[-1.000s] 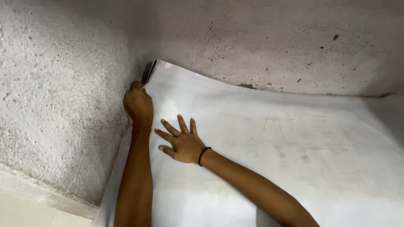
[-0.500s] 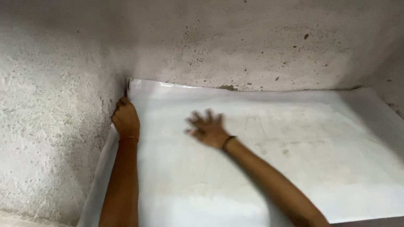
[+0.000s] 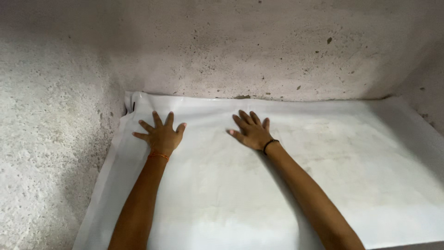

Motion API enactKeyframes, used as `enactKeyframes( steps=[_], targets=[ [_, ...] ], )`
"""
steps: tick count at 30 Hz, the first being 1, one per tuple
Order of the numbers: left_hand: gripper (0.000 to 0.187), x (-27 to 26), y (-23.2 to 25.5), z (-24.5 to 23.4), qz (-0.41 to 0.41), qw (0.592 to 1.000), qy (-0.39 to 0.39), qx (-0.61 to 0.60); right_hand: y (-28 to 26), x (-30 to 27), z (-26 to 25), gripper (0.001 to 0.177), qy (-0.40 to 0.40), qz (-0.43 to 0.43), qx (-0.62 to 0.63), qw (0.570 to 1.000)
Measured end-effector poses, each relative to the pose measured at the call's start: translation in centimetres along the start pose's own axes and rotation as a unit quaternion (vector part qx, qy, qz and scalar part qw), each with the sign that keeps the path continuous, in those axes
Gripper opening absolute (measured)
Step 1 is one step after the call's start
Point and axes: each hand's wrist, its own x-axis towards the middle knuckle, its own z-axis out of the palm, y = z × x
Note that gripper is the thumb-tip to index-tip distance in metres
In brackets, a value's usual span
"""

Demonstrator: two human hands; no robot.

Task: The person lays a white sheet on a concrete shelf, then repeatedly picks folded garments from a bed and places them on the shelf. The person handles pants, shorts, and shirts one at a time, arranging them in a neat stack.

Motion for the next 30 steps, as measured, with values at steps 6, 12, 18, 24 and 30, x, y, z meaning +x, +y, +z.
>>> enactKeyframes(
  steps=[6, 12, 18, 24, 30],
  targets=[
    [0.078, 0.2, 0.3, 0.1, -0.011, 1.000, 0.000, 0.002, 0.9, 1.5, -0.2, 0.078, -0.018, -0.012, -0.030, 0.999],
    [0.073, 0.0, 0.2, -0.1, -0.009, 0.999, 0.044, 0.002, 1.8, 1.6, 0.3, 0.049, 0.225, 0.071, 0.088, 0.968],
    [0.055, 1.3, -0.3, 1.5, 0.142, 0.969, 0.198, 0.048, 9.4, 4.3, -2.3, 0.083, 0.098, 0.177, 0.044, 0.978],
    [0.032, 1.9, 0.9, 3.3, 0.314, 0.923, 0.187, -0.117, 13.9, 7.7, -3.9, 0.091, -0.048, 0.113, -0.052, 0.991],
    [0.030, 2.4, 1.4, 4.0, 0.289, 0.933, 0.168, -0.135, 18.5, 12.1, -2.7, 0.071, -0.096, 0.020, -0.011, 0.995]
  ],
)
